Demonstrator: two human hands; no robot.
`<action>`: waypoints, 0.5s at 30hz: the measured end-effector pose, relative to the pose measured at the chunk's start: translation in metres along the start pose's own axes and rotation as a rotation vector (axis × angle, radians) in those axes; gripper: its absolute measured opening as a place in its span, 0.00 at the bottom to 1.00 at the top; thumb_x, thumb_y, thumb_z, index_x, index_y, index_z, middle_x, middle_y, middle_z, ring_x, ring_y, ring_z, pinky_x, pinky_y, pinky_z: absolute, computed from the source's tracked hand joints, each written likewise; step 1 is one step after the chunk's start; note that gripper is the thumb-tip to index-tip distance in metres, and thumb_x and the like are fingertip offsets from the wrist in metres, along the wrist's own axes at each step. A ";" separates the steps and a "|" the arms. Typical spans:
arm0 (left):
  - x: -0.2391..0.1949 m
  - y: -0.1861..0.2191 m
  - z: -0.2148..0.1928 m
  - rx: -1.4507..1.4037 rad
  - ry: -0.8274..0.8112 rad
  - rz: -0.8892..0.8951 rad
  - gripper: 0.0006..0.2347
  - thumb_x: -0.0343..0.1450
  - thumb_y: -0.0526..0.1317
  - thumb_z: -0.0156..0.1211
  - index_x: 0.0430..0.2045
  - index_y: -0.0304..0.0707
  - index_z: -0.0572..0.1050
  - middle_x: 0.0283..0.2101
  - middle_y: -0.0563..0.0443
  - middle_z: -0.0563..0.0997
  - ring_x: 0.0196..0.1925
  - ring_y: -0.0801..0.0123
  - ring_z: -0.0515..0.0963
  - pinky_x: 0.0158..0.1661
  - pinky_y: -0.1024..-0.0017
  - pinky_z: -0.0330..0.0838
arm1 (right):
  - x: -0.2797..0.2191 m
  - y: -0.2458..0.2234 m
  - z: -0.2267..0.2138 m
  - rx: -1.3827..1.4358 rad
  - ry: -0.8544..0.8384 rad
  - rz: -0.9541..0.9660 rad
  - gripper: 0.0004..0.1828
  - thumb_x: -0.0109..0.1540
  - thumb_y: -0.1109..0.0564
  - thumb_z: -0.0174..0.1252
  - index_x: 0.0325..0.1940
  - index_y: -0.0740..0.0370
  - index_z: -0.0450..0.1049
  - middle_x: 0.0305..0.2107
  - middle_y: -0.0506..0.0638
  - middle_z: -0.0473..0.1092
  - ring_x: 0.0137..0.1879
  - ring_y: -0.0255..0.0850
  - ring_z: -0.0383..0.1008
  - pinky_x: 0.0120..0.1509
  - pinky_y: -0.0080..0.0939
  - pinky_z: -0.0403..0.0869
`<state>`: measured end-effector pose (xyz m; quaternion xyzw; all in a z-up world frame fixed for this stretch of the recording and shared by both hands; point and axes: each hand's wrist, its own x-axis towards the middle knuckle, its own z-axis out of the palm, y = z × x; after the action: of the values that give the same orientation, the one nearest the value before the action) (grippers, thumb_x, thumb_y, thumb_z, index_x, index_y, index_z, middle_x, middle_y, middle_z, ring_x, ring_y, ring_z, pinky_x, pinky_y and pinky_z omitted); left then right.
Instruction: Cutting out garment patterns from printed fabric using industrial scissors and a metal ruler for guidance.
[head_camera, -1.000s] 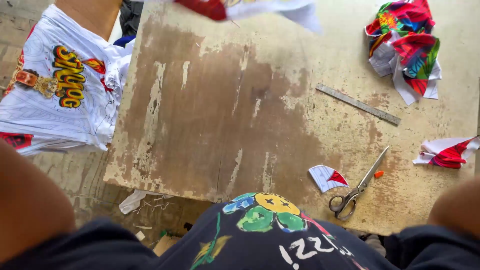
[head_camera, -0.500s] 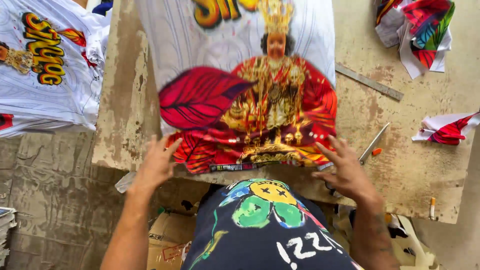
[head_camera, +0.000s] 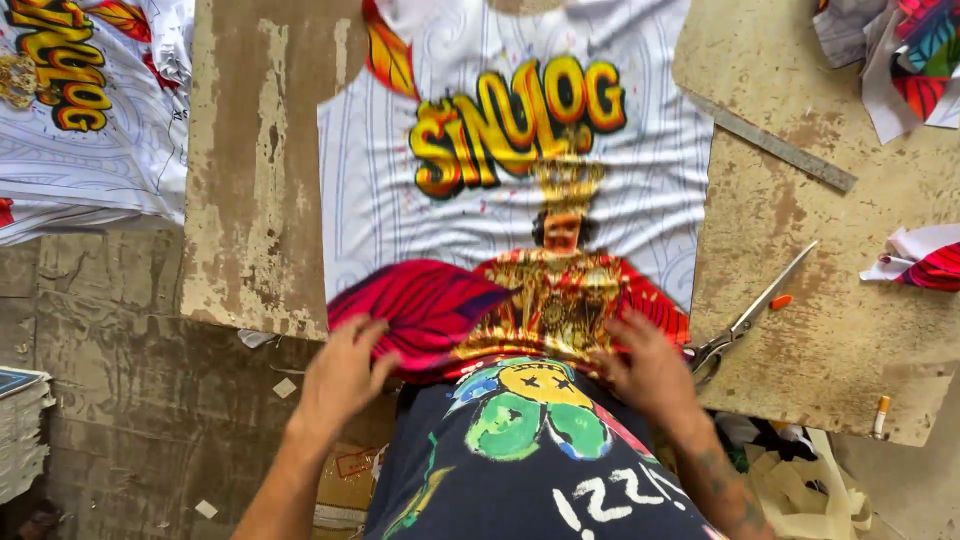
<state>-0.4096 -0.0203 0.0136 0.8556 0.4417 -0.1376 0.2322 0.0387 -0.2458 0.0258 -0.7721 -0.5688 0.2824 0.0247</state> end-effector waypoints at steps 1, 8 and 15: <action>0.027 -0.001 -0.019 -0.017 0.172 0.076 0.23 0.71 0.57 0.70 0.56 0.47 0.82 0.56 0.40 0.81 0.64 0.47 0.82 0.62 0.58 0.77 | 0.024 0.000 -0.014 -0.027 0.140 0.040 0.28 0.63 0.30 0.67 0.61 0.43 0.81 0.62 0.56 0.76 0.66 0.57 0.79 0.65 0.61 0.79; 0.302 -0.005 -0.115 -0.151 0.476 0.352 0.12 0.75 0.37 0.71 0.49 0.32 0.79 0.48 0.37 0.78 0.49 0.43 0.78 0.49 0.50 0.76 | 0.270 0.040 -0.143 0.039 0.419 -0.142 0.34 0.67 0.63 0.72 0.74 0.68 0.67 0.59 0.64 0.71 0.50 0.50 0.74 0.61 0.54 0.78; 0.505 -0.013 -0.188 0.074 0.217 0.228 0.24 0.76 0.42 0.68 0.70 0.52 0.75 0.55 0.33 0.71 0.57 0.39 0.73 0.54 0.47 0.74 | 0.486 0.105 -0.163 -0.151 0.035 -0.115 0.14 0.73 0.61 0.61 0.60 0.51 0.86 0.48 0.62 0.76 0.51 0.58 0.77 0.49 0.62 0.80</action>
<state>-0.1252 0.4332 -0.0518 0.9180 0.3589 -0.0332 0.1654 0.2985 0.1967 -0.0735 -0.7427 -0.6312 0.2235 -0.0075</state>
